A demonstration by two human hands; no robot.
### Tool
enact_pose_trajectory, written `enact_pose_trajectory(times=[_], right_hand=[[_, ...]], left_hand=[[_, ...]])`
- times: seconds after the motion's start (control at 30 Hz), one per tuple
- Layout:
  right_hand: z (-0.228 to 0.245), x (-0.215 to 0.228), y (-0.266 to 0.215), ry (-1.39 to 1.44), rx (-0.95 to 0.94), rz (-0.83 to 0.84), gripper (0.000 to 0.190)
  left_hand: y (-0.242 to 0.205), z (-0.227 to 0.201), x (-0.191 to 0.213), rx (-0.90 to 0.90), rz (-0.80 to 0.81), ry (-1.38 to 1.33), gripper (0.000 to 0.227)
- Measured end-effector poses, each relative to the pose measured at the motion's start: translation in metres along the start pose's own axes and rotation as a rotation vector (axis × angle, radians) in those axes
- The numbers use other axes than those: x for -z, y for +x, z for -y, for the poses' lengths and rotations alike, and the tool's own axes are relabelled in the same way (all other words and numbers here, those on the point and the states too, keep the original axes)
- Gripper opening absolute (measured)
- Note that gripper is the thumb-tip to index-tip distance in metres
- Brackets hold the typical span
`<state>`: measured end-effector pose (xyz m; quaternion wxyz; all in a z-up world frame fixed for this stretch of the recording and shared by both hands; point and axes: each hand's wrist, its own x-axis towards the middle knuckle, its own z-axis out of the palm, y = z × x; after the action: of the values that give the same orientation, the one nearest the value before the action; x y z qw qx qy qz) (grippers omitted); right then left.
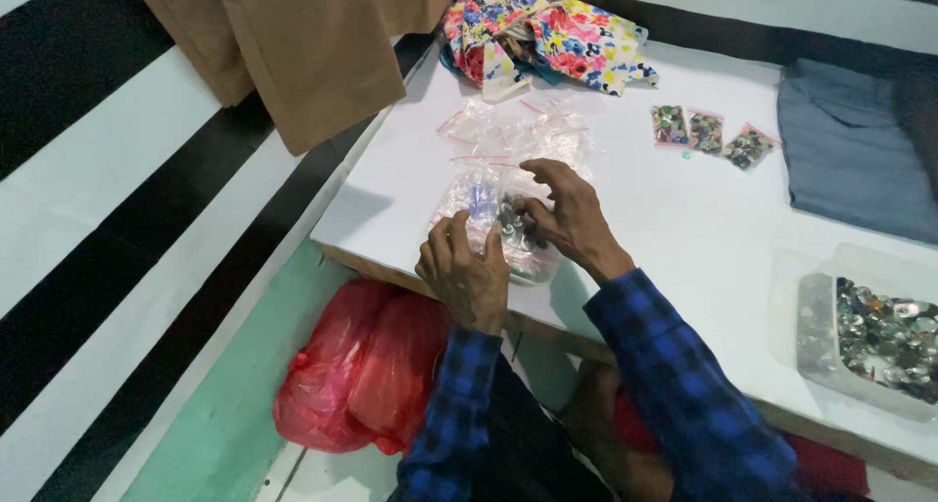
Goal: Sorting and inspecting small buttons from a plastic container and placing them into small bags
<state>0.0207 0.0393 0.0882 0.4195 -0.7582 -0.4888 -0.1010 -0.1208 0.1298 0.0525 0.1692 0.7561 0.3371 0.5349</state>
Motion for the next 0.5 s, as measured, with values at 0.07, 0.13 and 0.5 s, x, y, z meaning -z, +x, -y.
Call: enact_pose_trajectory(times=[0.07, 0.13, 0.5], right_hand=[[0.015, 0.005, -0.005, -0.086, 0.057, -0.003, 0.04], [0.02, 0.002, -0.01, -0.168, 0.112, -0.006, 0.034], [0.0, -0.015, -0.031, -0.429, 0.235, 0.114, 0.047]], left_hand=[[0.005, -0.003, 0.008, -0.092, -0.045, -0.002, 0.031], [0.006, -0.002, 0.013, -0.183, -0.088, 0.003, 0.026], [-0.01, 0.008, 0.002, -0.378, 0.079, -0.074, 0.031]])
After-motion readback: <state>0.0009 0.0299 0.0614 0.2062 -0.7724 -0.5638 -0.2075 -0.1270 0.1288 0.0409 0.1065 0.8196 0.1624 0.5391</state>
